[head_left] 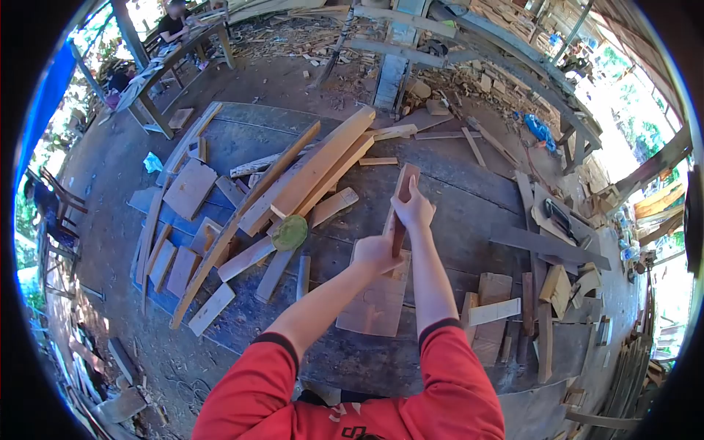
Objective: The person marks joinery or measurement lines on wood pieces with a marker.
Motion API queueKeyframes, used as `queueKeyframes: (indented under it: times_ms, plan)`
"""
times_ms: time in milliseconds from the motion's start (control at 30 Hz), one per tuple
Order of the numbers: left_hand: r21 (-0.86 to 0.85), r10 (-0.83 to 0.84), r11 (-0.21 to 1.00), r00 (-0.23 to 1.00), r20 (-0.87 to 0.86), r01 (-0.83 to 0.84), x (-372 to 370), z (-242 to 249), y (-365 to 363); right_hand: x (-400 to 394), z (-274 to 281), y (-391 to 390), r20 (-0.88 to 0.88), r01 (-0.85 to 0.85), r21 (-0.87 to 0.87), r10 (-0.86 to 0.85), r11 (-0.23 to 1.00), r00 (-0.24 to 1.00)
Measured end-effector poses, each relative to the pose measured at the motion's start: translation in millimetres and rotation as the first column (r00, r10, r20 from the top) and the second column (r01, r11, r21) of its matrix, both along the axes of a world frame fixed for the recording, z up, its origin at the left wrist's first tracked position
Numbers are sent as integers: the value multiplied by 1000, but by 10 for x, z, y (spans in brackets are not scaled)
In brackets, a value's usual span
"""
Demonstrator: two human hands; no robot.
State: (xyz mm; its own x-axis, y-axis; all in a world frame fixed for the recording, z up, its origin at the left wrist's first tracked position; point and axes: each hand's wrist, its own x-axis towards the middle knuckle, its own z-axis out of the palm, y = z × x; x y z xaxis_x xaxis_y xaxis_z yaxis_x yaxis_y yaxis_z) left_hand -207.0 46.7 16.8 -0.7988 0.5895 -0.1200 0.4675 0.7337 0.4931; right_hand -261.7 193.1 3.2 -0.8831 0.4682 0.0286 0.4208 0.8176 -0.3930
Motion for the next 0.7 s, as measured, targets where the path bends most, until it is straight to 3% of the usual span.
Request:
queueKeyframes:
  times_ms: [167,300,400,567,700]
  plan:
    - [53,-83,995,994,-75,87,1132,-254,-732,1187,-80,-690,-91,42,-49,-46,998,995]
    - [109,-37,993,999,34,33,2190,-300,-1386,2195,-292,-1395,-118,19,19,-16,1000,993]
    - [19,-58,998,993,98,56,2652,-259,-1798,2710,-205,-1844,40,-8,-97,12,995,999]
    - [-48,-113,992,987,117,119,2771,-257,-2024,2880,-181,-2080,75,-4,-80,10,997,997]
    - [-93,-102,989,990,99,111,2380,-373,-1761,2455,-239,-1831,24,-9,-2,9,1000,1000]
